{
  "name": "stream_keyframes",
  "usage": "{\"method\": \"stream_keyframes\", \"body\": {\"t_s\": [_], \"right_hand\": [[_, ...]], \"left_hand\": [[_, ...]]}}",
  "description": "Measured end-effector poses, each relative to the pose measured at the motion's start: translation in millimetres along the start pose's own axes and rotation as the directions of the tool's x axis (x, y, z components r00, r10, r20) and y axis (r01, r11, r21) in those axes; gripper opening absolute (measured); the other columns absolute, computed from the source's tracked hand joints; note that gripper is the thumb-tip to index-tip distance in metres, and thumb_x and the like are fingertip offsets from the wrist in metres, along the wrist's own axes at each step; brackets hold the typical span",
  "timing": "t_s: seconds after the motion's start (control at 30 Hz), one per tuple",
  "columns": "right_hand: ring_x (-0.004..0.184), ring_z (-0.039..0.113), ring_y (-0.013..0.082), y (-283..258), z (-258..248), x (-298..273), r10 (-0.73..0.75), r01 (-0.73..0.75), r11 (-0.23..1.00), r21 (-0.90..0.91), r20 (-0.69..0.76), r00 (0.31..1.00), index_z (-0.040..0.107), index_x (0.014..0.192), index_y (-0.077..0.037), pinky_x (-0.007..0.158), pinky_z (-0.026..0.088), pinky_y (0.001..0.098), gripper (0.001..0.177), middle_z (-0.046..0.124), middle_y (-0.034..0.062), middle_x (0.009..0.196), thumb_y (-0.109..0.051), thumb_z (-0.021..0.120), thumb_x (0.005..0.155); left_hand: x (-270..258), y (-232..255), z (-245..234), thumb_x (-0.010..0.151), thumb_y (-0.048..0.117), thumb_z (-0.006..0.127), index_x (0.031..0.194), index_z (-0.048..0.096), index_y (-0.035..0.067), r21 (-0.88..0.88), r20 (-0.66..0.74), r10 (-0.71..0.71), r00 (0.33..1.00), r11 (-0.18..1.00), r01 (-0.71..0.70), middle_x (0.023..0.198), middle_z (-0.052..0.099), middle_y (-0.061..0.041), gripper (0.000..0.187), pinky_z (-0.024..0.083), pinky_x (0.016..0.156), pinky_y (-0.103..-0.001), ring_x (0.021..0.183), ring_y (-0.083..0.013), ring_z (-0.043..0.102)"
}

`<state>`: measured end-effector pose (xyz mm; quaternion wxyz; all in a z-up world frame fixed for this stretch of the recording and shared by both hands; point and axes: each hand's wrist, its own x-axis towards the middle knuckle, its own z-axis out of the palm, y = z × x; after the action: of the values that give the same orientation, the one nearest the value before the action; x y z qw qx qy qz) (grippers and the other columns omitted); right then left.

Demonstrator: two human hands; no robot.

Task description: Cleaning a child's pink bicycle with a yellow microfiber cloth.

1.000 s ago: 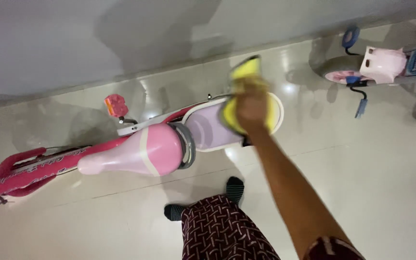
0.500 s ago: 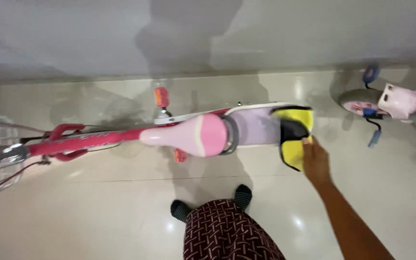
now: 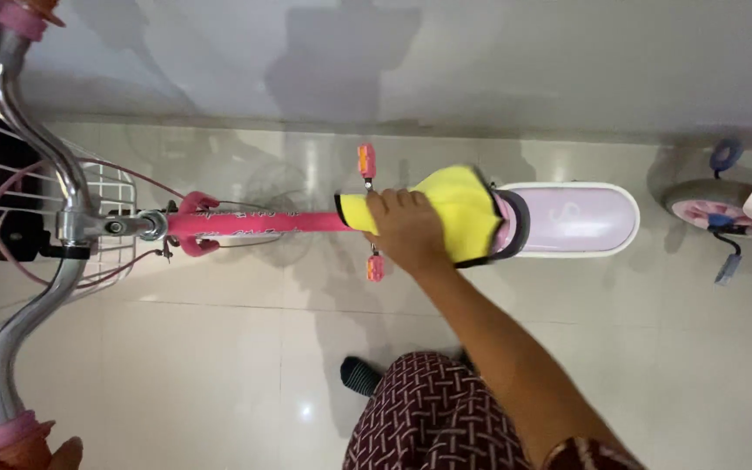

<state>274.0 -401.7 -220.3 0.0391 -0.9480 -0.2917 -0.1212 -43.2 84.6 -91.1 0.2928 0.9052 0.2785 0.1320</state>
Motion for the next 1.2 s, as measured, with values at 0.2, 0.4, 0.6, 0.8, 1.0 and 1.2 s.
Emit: {"method": "stream_keyframes", "body": {"t_s": [0.2,0.4,0.6,0.8,1.0,1.2], "right_hand": [[0.14,0.04,0.0322,54.5,-43.9,-62.2,0.071,-0.132,0.96,0.248,0.241,0.968,0.043,0.148,-0.007,0.114,0.027,0.0562,0.08,0.046,0.0126,0.152,-0.057,0.06,0.087],[0.154,0.035,0.0308,58.6,-15.1,-73.9,0.094,-0.07,0.989,-0.129,0.19,0.977,0.041,0.158,-0.01,0.119,0.025,0.0622,0.094,0.041,0.0091,0.165,-0.075,0.043,0.09],[0.104,0.064,0.0234,-4.1,-3.6,9.9,-0.05,0.044,0.998,0.052,0.114,0.992,0.063,0.128,-0.018,0.092,0.045,0.0405,0.063,0.069,-0.001,0.12,-0.06,0.074,0.083],[0.149,0.035,0.0328,83.2,-49.2,-72.3,0.228,-0.256,0.966,0.049,0.315,0.921,0.043,0.156,-0.018,0.115,0.023,0.0627,0.103,0.041,0.0098,0.162,-0.071,0.067,0.072],[0.123,0.054,0.0315,19.6,-3.2,-12.7,0.103,-0.079,0.986,-0.145,0.17,0.98,0.06,0.138,-0.023,0.101,0.034,0.0547,0.081,0.061,0.0045,0.132,-0.081,0.055,0.081],[0.101,0.067,0.0288,-3.1,3.8,19.8,-0.082,0.077,0.997,0.029,0.241,0.967,0.071,0.114,-0.021,0.089,0.046,0.0438,0.046,0.073,0.0036,0.11,-0.061,0.057,0.096]], "left_hand": [[7.4,-6.9,13.6,0.088,0.038,0.063,0.148,0.047,0.022,-0.266,0.077,-0.47,0.879,0.84,0.472,0.112,0.059,-0.008,0.064,0.048,0.072,-0.048,0.095,-0.0227,0.061],[1.4,14.1,11.5,0.098,0.041,0.055,0.143,0.042,0.031,-0.426,0.217,-0.637,0.74,0.62,0.659,0.121,0.047,-0.003,0.049,0.049,0.066,-0.054,0.095,-0.0243,0.058],[-12.2,50.7,11.3,0.056,-0.016,0.07,0.152,0.036,-0.008,-0.007,0.043,-0.049,0.998,0.999,0.05,0.125,0.047,-0.027,0.102,0.041,0.089,-0.046,0.095,-0.0369,0.049],[-16.2,60.7,25.7,0.05,-0.014,0.061,0.165,0.03,0.004,-0.349,-0.017,-0.044,0.999,0.937,0.036,0.146,0.031,-0.02,0.12,0.037,0.058,-0.037,0.09,-0.0314,0.051],[2.4,144.4,-9.4,0.053,-0.006,0.068,0.155,0.029,-0.003,0.062,0.162,-0.297,0.941,0.955,0.29,0.152,0.033,-0.022,0.109,0.052,0.079,-0.053,0.104,-0.0431,0.062],[27.2,197.8,-35.4,0.072,-0.005,0.064,0.16,0.022,0.021,0.239,0.305,-0.642,0.703,0.766,0.596,0.16,0.024,0.001,0.101,0.061,0.056,-0.061,0.096,-0.0449,0.064]]}}
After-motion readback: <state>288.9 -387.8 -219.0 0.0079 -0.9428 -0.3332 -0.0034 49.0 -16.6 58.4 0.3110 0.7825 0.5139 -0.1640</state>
